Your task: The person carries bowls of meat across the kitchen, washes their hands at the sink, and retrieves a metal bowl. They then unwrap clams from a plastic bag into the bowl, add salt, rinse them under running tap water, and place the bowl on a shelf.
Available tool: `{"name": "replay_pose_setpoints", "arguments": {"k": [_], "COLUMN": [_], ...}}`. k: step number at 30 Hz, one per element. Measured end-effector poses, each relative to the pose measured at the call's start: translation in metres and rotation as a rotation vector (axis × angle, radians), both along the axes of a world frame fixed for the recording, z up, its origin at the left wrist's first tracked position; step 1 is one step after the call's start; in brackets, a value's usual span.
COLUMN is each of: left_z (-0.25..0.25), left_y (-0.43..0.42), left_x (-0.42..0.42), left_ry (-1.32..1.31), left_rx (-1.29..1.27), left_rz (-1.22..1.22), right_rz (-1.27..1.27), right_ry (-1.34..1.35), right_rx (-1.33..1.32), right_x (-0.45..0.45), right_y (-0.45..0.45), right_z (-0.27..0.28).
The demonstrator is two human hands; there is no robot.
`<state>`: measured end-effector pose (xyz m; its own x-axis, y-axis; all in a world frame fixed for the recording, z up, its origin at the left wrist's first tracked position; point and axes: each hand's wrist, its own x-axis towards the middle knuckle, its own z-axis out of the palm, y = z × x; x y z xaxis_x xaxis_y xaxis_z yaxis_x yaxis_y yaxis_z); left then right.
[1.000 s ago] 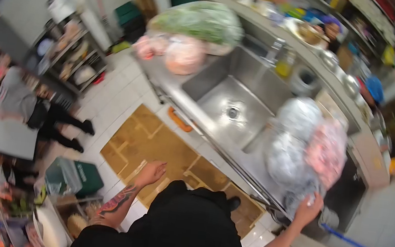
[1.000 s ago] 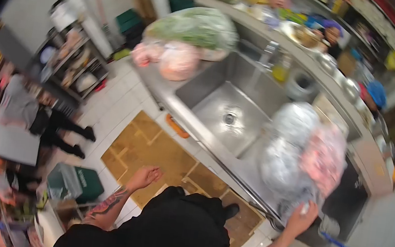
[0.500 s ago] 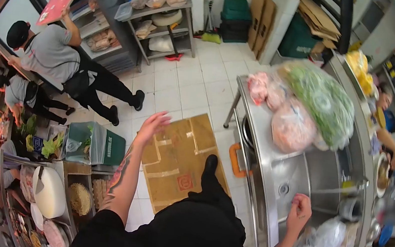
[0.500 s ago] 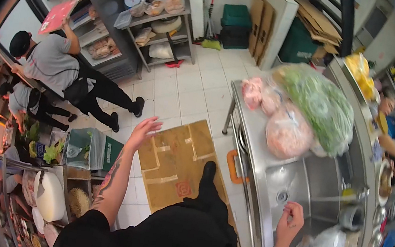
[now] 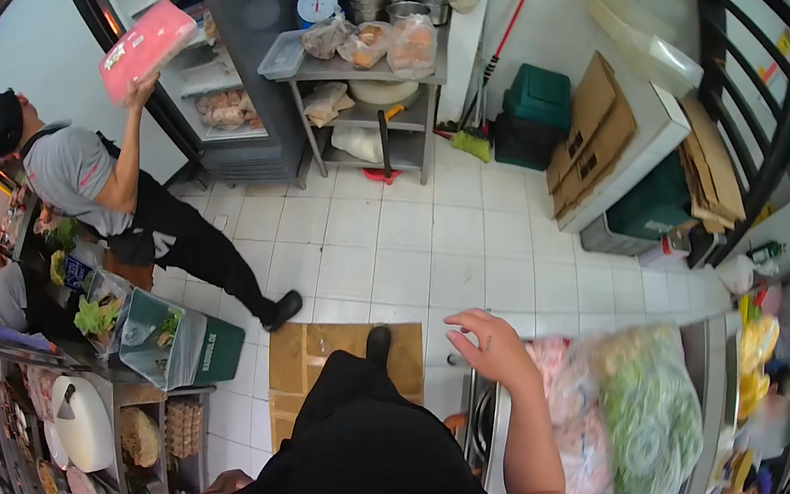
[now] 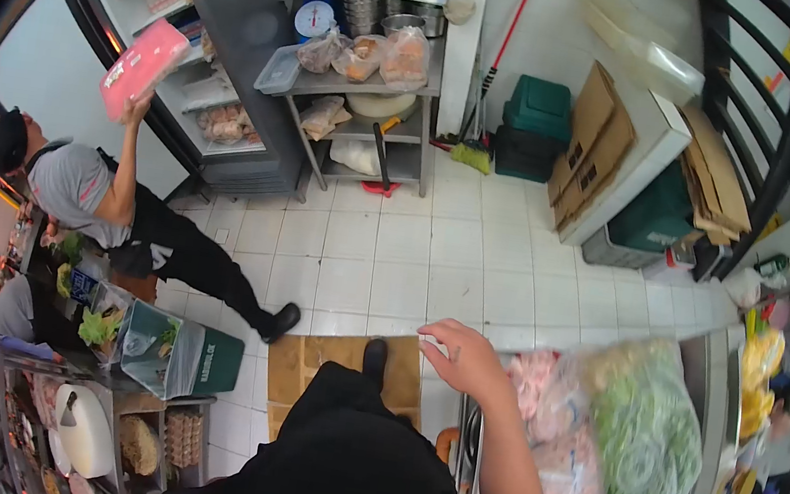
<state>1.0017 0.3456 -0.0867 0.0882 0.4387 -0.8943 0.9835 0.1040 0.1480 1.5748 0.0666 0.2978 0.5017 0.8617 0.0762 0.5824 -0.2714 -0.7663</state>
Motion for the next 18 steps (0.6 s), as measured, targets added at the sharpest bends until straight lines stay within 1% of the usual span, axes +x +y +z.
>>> {"name": "replay_pose_setpoints", "arguments": {"k": [1,3,4,6,8,9,10,11,12,13,14,15,16,17,18], "left_z": [-0.010,-0.031,-0.045,-0.087,-0.124,-0.111,-0.080,-0.033,0.011,0.037,0.057,0.077,0.102,0.121,0.139], "left_y": [0.006,0.029,0.047,0.098,0.162,0.199,0.220,0.226,0.237,0.244,0.253,0.258,0.256,0.251,0.244], "left_x": [0.016,0.056,0.079,0.137,0.228,0.311,0.392,0.466,0.542,0.605,0.668,0.727,0.781,0.833,0.879], "left_ry": [0.003,0.009,-0.006,-0.114,-0.254,-0.206,-0.237,-0.461,-0.502,-0.665,-0.758,-0.870,-1.014,-1.145,-1.273], "left_rx": [-0.018,-0.036,-0.030,0.046,0.223,0.122,0.312,0.457,0.437,0.476,0.433,0.398,0.343,0.313,0.284], "left_rz": [0.011,-0.012,-0.080,-0.353,-0.639,-0.579,-0.693,-0.549,-0.584,-0.582,-0.617,-0.610,-0.534,-0.475,-0.411], "right_rz": [0.012,0.019,0.013,-0.376,-0.214,-0.294,-0.358,-0.374,-0.391,-0.388,-0.385,-0.442,-0.495,-0.488,-0.535], "right_ry": [-0.006,0.402,0.408,-0.198,-0.624,-0.242,0.139,0.202,0.267,0.161,0.052,0.044,0.036,0.033,0.055], "right_rx": [-0.001,-0.044,-0.045,-0.343,-0.721,-0.492,-0.256,-0.284,-0.317,-0.406,-0.486,-0.474,-0.460,-0.456,-0.488], "right_x": [0.030,0.092,0.118,0.170,0.198,0.212,0.223,0.231,0.238,0.249,0.265,0.282,0.301,0.324,0.348], "right_y": [0.025,0.076,0.096,0.118,0.116,0.117,0.116,0.112,0.106,0.099,0.094,0.086,0.080,0.081,0.081], "right_z": [-0.007,-0.045,-0.078,-0.146,-0.174,-0.194,-0.208,-0.209,-0.207,-0.205,-0.202,-0.210,-0.221,-0.224,-0.227]}}
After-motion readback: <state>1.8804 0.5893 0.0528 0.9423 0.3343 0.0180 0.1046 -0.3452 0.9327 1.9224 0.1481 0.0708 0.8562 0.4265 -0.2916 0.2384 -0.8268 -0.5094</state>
